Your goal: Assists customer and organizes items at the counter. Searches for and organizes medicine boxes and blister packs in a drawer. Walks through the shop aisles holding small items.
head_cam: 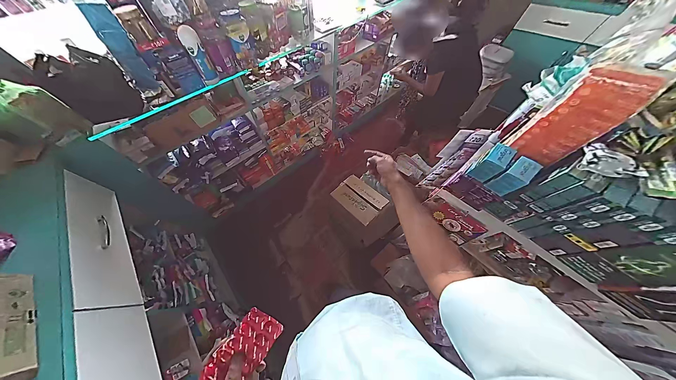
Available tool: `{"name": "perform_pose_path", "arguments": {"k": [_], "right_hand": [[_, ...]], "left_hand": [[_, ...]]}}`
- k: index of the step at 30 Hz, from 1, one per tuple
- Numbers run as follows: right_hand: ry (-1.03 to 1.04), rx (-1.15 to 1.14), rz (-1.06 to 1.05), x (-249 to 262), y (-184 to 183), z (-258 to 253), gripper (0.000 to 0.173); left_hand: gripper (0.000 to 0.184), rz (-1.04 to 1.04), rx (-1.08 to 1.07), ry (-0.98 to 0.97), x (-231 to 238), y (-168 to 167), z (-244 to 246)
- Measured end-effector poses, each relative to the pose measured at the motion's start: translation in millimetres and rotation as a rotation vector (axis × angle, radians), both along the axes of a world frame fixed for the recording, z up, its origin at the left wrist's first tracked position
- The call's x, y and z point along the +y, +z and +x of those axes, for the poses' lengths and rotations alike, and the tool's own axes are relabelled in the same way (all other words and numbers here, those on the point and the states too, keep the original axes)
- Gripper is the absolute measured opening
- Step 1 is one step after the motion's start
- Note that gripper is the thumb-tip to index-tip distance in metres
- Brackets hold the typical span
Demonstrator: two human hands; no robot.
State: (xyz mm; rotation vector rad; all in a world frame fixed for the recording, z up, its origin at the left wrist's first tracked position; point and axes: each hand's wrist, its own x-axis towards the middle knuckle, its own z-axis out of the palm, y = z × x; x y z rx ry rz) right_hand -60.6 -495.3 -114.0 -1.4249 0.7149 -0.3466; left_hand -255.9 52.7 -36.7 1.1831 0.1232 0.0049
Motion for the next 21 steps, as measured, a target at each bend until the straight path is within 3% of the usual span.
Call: {"name": "perform_pose_path", "arguments": {"k": [4, 6, 12, 16, 21], "right_hand": [[0.035, 0.131, 0.044, 61, -78, -21, 0.03], [0.16, 0.209, 0.023, 100, -103, -34, 0.032], [0.87, 0.354, -0.033, 240, -148, -65, 0.031], [1.377, 0.334, 0.078, 327, -125, -68, 0.032], [1.655, 0.124, 0.442, 380, -43, -56, 0.034]], "left_hand": [[0.021, 0.009, 0.018, 0.055, -9, 8, -3], [0.022, 0.011, 0.02, 0.053, -12, 10, -4], [0.024, 0.037, 0.088, 0.199, -10, 9, -11], [0.03, 0.033, 0.185, 0.397, -24, 10, -20], [0.034, 0.057, 0.241, 0.665, -39, 5, -37]]}}
